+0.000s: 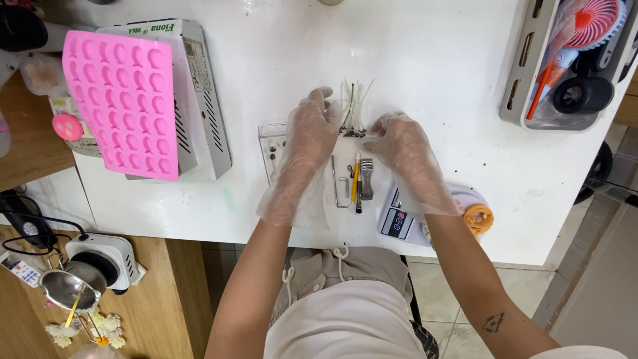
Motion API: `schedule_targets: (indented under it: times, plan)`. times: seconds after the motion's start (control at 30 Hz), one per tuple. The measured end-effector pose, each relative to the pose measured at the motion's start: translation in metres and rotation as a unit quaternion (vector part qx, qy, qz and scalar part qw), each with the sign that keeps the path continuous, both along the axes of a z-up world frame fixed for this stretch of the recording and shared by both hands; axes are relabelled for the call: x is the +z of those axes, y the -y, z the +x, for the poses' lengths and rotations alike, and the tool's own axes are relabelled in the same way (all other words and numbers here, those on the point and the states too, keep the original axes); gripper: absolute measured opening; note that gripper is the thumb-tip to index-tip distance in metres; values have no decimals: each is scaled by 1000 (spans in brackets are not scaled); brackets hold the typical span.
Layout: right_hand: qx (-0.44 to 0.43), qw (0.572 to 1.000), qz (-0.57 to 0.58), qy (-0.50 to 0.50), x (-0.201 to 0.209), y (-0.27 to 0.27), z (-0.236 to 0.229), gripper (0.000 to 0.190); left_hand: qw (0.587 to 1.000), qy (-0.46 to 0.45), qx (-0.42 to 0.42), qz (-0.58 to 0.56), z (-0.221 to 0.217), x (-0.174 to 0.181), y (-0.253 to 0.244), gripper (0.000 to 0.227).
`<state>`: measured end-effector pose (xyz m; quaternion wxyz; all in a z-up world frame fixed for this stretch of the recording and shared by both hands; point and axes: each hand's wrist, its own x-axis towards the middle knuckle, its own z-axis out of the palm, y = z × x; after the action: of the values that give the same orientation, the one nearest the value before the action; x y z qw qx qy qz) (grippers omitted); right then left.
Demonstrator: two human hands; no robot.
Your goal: The recorder is preparing candle wicks by attaching metal bases to the wick strings at a workbench.
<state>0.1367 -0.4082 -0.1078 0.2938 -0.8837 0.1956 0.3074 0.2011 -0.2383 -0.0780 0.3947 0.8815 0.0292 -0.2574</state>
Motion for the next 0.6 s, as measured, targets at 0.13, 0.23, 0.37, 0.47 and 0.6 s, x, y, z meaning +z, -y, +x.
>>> schedule_targets:
  times: [0.13,0.23,0.37,0.47,0.6]
  plan:
    - [-14,998,-36,52,7,-10,-6,40,999,2,10,-36,-14,41,-17,37]
    - [23,985,-32,165,-9,-10,-18,44,997,14,41,-68,-31,51,-29,38]
    - [14,983,-43,177,-18,-14,-26,42,992,6,66,-107,-59,61,-47,40]
    - [52,979,-89,178,-30,-11,-29,32,992,-17,74,-102,-76,72,-59,39]
    - [154,955,-132,217,-24,-13,-24,37,991,-20,79,-107,-100,75,-79,39]
